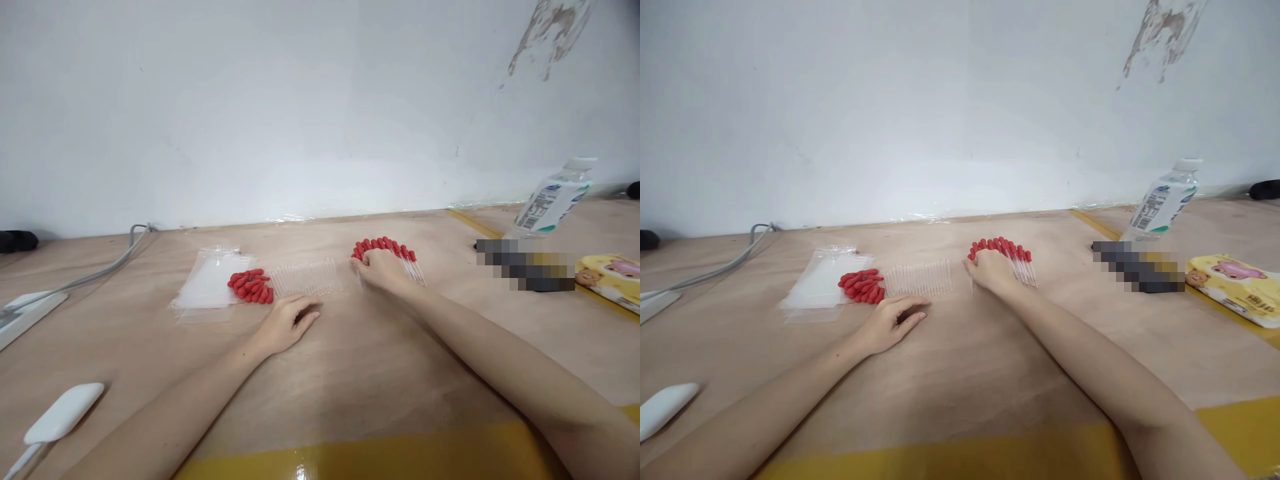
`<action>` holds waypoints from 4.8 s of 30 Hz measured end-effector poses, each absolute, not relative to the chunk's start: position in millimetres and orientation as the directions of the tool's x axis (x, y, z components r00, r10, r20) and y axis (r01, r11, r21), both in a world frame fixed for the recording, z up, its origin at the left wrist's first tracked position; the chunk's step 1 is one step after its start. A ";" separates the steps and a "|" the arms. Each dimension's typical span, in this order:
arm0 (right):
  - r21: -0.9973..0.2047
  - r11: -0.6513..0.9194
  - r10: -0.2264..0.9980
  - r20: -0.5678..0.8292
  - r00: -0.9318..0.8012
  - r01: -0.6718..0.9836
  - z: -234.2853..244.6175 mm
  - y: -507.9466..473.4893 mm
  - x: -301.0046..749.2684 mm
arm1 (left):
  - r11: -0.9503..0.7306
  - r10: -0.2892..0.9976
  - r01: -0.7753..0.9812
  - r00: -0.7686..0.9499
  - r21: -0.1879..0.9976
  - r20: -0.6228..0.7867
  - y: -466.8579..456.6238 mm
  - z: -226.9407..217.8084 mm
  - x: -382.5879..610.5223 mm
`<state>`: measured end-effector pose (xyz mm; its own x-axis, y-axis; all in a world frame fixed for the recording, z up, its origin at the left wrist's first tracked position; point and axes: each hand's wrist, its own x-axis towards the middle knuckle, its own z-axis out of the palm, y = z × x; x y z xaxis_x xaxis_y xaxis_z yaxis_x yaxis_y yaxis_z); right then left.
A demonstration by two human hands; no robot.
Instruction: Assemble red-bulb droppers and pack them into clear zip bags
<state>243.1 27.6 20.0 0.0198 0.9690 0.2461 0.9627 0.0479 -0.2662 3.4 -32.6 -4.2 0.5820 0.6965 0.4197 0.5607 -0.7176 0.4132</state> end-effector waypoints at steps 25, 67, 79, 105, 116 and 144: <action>-0.085 0.470 0.779 0.508 -0.368 0.879 1.4 -7.9 233.3 | -0.110 0.772 0.943 0.280 -0.314 0.570 -19.6 23.1 -36.2; -0.471 0.760 0.650 0.512 -0.562 0.449 -3.8 -42.4 227.7 | -0.620 0.781 0.447 0.425 0.644 0.458 -41.9 -11.2 13.7; 0.073 0.812 0.456 0.542 -0.706 0.579 -12.2 -35.1 233.9 | -0.617 0.784 0.521 0.471 0.590 0.404 -45.3 -5.7 15.6; -0.129 0.732 0.623 0.523 -0.581 0.669 -19.0 -40.2 220.0 | -0.712 0.702 0.531 0.524 0.459 0.483 -42.7 -8.9 12.2; -0.062 0.740 0.646 0.342 -0.683 0.670 24.3 -45.2 226.5 | -0.675 0.736 0.568 0.467 0.472 0.490 -41.7 -5.9 12.0; -0.257 0.046 0.997 0.066 -0.030 0.965 21.4 32.5 183.6 | -0.599 0.727 0.793 0.480 0.111 0.490 -39.1 -1.7 3.8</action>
<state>183.6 32.5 21.4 -0.0304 0.9974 0.0658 0.9653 0.0464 -0.2569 3.8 -39.1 -1.7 0.4803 0.7275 0.4900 0.7932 -0.5987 0.1112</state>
